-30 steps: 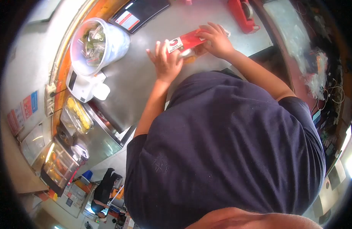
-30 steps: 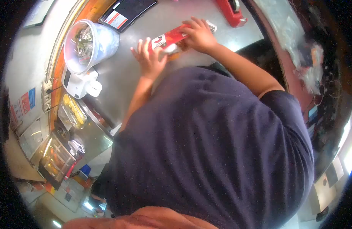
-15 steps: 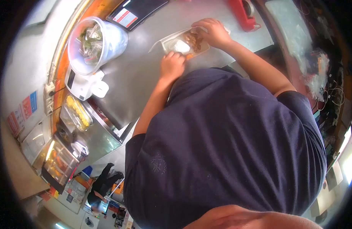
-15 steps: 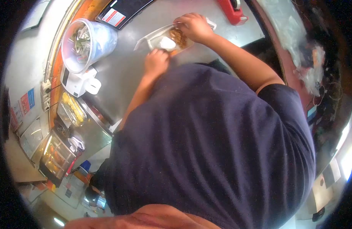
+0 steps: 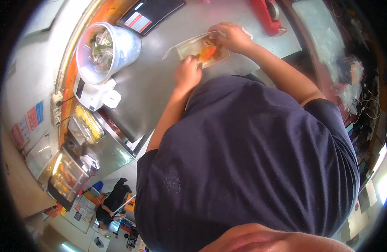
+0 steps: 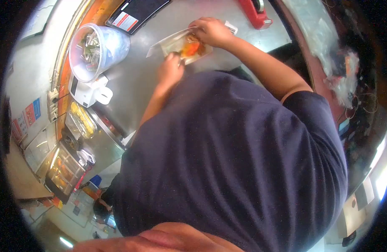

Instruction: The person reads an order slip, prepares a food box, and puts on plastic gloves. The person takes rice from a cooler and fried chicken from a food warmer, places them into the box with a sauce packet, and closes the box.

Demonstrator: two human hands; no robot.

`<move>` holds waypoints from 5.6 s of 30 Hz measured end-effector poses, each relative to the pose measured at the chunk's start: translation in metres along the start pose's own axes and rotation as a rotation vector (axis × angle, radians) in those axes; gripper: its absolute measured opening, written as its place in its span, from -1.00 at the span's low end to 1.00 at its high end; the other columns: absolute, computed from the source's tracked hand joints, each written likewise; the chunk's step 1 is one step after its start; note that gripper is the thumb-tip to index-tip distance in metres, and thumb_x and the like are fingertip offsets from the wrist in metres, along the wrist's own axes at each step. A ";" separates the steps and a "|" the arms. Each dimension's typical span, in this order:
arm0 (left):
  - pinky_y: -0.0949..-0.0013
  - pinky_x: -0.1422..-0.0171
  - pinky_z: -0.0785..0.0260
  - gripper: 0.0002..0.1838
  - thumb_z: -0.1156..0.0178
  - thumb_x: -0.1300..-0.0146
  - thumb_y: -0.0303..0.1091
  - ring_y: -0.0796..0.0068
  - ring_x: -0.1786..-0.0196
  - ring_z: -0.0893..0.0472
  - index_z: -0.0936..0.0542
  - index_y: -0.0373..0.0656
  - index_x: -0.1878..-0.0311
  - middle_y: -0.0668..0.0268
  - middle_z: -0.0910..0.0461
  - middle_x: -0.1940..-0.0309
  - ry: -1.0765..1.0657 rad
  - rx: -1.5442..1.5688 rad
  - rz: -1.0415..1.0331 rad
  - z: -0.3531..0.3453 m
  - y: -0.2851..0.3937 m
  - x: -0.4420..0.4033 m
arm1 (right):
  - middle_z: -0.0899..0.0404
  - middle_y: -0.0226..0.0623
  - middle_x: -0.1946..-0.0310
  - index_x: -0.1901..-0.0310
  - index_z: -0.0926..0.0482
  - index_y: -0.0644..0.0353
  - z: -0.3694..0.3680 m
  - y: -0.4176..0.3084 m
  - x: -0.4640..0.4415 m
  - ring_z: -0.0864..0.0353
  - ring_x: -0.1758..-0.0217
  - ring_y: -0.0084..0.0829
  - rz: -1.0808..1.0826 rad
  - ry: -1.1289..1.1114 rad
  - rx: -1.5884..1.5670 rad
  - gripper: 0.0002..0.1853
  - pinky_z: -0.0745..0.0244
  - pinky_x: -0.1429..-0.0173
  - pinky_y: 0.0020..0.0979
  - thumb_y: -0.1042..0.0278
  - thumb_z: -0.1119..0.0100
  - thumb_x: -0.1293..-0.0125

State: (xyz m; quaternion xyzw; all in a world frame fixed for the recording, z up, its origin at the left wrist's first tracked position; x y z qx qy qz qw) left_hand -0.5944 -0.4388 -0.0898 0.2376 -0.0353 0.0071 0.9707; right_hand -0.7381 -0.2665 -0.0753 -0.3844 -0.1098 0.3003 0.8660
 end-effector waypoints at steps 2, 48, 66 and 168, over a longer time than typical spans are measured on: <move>0.00 0.01 -0.53 -0.79 -0.26 -0.28 -0.23 -0.01 0.07 -0.67 -0.71 -0.17 0.19 0.12 -0.67 0.17 -0.135 -0.111 0.042 -0.010 0.000 0.003 | -0.68 -0.19 -0.02 -0.04 -0.69 0.02 0.000 -0.001 0.003 -0.62 -0.15 -0.04 0.046 -0.015 -0.014 -0.75 -0.49 -0.27 -0.06 0.25 -0.20 -0.38; 0.14 -0.53 -0.04 -0.40 -0.14 -0.50 0.07 0.39 -0.42 -0.39 -0.48 -0.18 -0.38 0.26 -0.55 -0.32 -0.144 1.254 0.745 -0.015 -0.064 0.015 | -0.64 0.09 -0.16 -0.21 -0.58 0.40 -0.025 0.023 0.043 -0.64 -0.24 -0.09 -0.611 -0.364 -0.284 -0.08 -0.45 -0.34 -0.25 -0.49 -0.08 -0.31; 0.14 -0.30 -0.42 -0.63 0.06 -0.62 -0.23 0.24 -0.17 -0.63 -0.43 -0.32 -0.26 0.10 -0.58 -0.18 0.062 1.206 0.390 -0.055 -0.059 0.010 | -0.47 0.16 -0.26 -0.44 -0.33 0.25 -0.073 0.057 0.057 -0.37 -0.39 0.17 -0.337 -0.295 -0.016 -0.27 -0.31 -0.45 0.01 -0.25 0.15 -0.55; -0.17 -0.45 -0.22 -0.01 0.02 -0.33 0.46 -0.06 -0.46 -0.36 -0.22 -0.13 -0.58 0.10 -0.20 -0.58 0.283 -0.572 -0.584 -0.079 -0.020 -0.006 | -0.54 -0.19 -0.33 -0.31 -0.57 0.04 -0.066 0.051 0.156 -0.54 -0.33 -0.20 -0.115 -0.459 -0.185 -0.44 -0.54 -0.31 -0.21 0.08 -0.37 -0.31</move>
Point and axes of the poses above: each hand's wrist, its own x-axis away from the middle knuckle, its own z-axis out of the back of the hand, y = z × x, the point moved 5 cm from there along -x, towards the middle knuckle
